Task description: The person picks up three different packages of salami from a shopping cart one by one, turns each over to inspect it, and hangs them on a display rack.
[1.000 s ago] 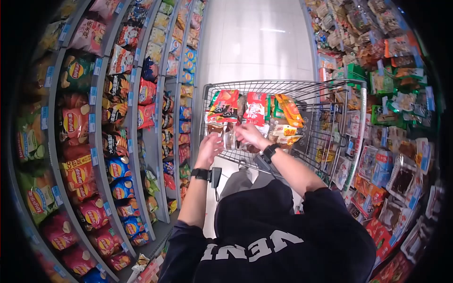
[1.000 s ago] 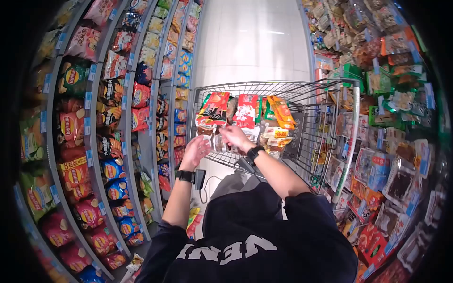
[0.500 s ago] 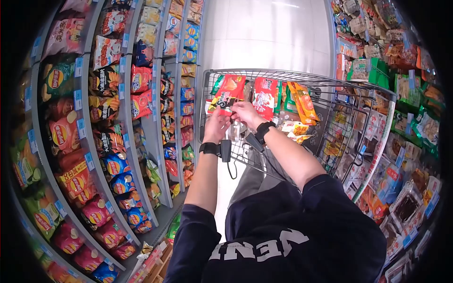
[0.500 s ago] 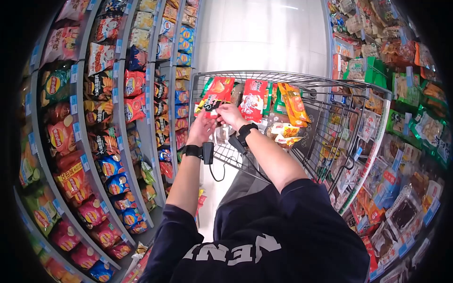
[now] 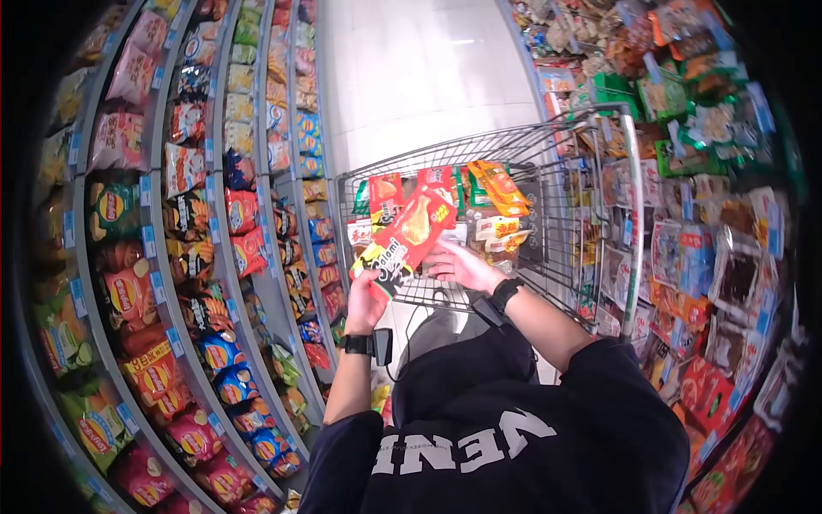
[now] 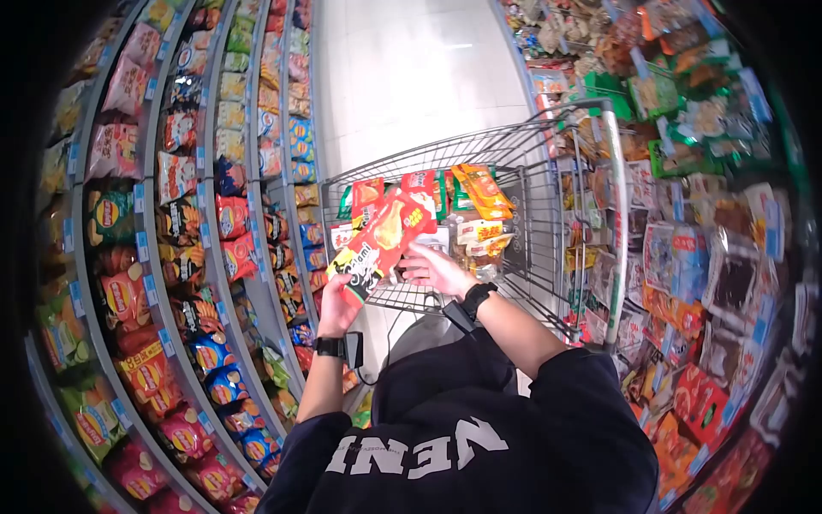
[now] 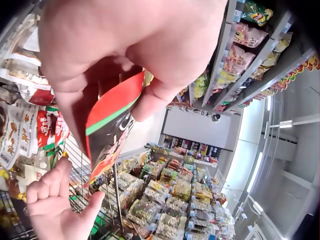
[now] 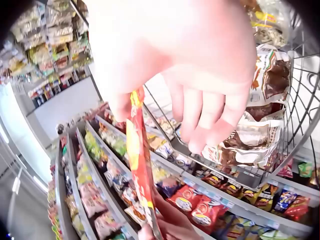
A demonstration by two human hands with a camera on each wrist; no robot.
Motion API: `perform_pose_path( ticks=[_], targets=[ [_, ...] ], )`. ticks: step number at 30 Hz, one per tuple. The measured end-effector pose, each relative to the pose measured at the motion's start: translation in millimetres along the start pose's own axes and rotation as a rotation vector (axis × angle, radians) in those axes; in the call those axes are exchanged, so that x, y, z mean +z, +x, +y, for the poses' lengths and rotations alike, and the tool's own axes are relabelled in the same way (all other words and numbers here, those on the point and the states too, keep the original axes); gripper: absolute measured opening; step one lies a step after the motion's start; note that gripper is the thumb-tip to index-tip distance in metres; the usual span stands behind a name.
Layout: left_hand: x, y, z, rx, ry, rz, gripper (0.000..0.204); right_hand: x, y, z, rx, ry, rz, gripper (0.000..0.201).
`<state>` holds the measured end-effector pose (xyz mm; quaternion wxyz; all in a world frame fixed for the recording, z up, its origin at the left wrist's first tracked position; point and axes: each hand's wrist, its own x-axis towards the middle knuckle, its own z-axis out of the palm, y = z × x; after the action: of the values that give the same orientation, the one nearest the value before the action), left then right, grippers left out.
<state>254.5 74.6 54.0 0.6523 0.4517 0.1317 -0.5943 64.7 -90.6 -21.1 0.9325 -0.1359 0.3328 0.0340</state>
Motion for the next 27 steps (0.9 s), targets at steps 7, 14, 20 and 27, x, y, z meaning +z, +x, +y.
perform_pose_path(
  ticks=[7,14,20,27],
  targets=[
    [-20.8,-59.8,-19.0,-0.191,0.181,-0.137,0.050,-9.8,-75.1,38.3,-0.244,0.104,0.077,0.041],
    [-43.4,-104.8,-25.5,-0.133,0.258,-0.293,0.049,17.0,-154.9,91.2,-0.592,-0.074,0.199,0.027],
    [-43.7,-155.7,-49.3,-0.073,0.407,-0.466,0.040,69.2,-263.7,134.8,-0.608,-0.480,0.297,0.027],
    [-16.1,-181.7,-71.9,-0.083,0.550,-0.635,0.038,57.3,-324.2,208.3,-0.791,-0.494,0.472,0.025]
  ],
)
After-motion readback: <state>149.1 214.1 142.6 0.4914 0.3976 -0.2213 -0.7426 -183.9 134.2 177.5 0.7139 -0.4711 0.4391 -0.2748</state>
